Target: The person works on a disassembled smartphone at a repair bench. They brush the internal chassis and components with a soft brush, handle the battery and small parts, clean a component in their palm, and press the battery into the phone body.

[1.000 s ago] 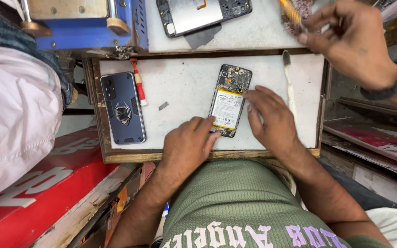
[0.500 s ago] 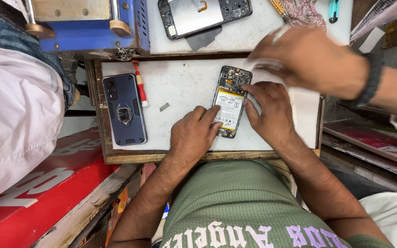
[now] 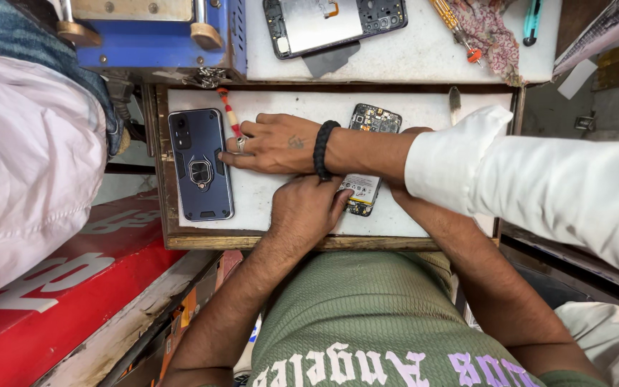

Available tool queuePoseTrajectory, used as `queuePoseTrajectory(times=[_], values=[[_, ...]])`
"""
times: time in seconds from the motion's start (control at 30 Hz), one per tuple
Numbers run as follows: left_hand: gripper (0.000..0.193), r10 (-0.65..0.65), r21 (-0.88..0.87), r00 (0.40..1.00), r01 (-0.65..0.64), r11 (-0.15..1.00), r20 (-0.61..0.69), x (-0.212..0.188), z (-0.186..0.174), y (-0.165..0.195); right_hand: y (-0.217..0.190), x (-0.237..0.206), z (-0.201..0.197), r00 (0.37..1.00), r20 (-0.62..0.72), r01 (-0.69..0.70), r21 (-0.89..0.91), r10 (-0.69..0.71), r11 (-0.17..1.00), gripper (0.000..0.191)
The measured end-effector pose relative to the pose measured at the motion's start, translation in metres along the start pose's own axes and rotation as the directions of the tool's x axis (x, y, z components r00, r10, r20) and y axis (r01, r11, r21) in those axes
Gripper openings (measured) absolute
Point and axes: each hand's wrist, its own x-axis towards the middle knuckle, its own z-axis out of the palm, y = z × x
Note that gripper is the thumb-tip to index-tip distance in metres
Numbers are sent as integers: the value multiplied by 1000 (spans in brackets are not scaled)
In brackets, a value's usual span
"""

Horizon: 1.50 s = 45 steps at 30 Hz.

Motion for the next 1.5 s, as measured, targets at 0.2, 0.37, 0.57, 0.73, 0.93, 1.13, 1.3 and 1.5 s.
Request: queuePoseTrajectory(times=[0.2, 0.37, 0.57, 0.73, 0.93, 1.13, 1.3, 1.5], values=[[41, 137, -55, 954, -157, 986, -266, -2, -1, 2, -13, 8, -8, 999, 17, 38, -119, -36, 992, 32], [44, 145, -38, 951, -161, 986, -272, -3, -3, 5, -28, 12, -28, 989, -76, 122, -72, -127, 990, 30], [41, 148, -40, 964, -160, 986, -223, -5, -7, 5, -46, 18, -47, 989, -85, 120, 27, -117, 992, 31], [43, 141, -39, 972, -151, 988, -187, -4, -6, 4, -58, 23, -58, 983, -77, 168, -10, -168, 986, 31], [43, 152, -52, 963, -167, 985, -225, -5, -6, 3, -62, 38, -65, 988, 5, 152, 2, -152, 988, 25], [43, 146, -76, 965, -166, 983, -216, -6, -8, 3, -57, 47, -65, 994, 77, 71, 75, -77, 995, 14], [43, 158, -74, 963, -178, 981, -220, -5, -9, 2, -49, 41, -65, 991, 37, 118, 169, -126, 979, 10], [50, 107, -115, 981, -127, 985, -164, -4, -8, 9, -48, 35, -65, 988, -37, 152, 276, -147, 949, 11]])
